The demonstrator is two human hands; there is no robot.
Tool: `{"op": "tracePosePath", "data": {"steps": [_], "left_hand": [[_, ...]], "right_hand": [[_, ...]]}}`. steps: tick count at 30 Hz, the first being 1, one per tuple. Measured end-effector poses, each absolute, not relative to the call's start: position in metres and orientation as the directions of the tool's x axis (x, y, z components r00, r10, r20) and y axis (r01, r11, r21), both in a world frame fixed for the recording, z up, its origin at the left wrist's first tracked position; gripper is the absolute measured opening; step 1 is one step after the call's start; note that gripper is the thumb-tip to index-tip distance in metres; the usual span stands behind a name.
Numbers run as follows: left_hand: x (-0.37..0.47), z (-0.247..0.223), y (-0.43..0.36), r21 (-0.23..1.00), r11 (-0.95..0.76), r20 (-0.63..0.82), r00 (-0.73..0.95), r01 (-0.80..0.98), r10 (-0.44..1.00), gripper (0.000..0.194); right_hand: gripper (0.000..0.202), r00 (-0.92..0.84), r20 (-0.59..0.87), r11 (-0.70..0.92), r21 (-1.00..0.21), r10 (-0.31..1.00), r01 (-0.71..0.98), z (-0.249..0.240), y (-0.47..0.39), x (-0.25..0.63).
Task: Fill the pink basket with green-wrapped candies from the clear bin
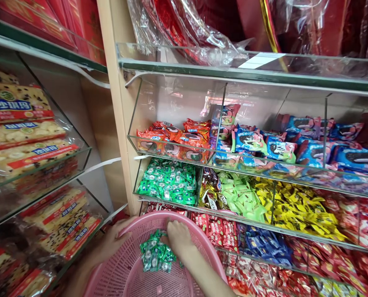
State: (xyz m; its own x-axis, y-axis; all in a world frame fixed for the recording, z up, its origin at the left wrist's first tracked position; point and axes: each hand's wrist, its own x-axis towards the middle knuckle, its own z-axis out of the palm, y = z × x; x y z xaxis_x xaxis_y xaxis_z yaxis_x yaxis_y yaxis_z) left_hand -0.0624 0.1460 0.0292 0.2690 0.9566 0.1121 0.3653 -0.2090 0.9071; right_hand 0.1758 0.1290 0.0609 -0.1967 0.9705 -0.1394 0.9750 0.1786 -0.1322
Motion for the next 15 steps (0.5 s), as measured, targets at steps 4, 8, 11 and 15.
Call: {"op": "tracePosePath", "data": {"steps": [4,8,11,15], "left_hand": [[-0.062,0.03,0.145,0.871,-0.23,0.11,0.284,0.435,0.953,0.047],[-0.062,0.03,0.146,0.86,-0.243,0.117,0.291,0.448,0.95,0.047],[-0.063,0.028,0.146,0.861,-0.246,0.119,0.293,0.445,0.949,0.047],[-0.064,0.026,0.147,0.865,-0.242,0.117,0.291,0.44,0.949,0.047]], "right_hand": [[0.048,-0.156,-0.183,0.142,-0.087,0.971,0.986,0.055,0.13,0.164],[0.042,-0.136,-0.189,0.126,-0.062,0.972,0.99,0.056,0.13,0.162],[0.031,-0.146,-0.18,0.138,-0.053,0.973,0.989,0.057,0.129,0.167],[0.026,-0.137,-0.177,0.13,-0.052,0.975,0.99,0.059,0.129,0.174]]}}
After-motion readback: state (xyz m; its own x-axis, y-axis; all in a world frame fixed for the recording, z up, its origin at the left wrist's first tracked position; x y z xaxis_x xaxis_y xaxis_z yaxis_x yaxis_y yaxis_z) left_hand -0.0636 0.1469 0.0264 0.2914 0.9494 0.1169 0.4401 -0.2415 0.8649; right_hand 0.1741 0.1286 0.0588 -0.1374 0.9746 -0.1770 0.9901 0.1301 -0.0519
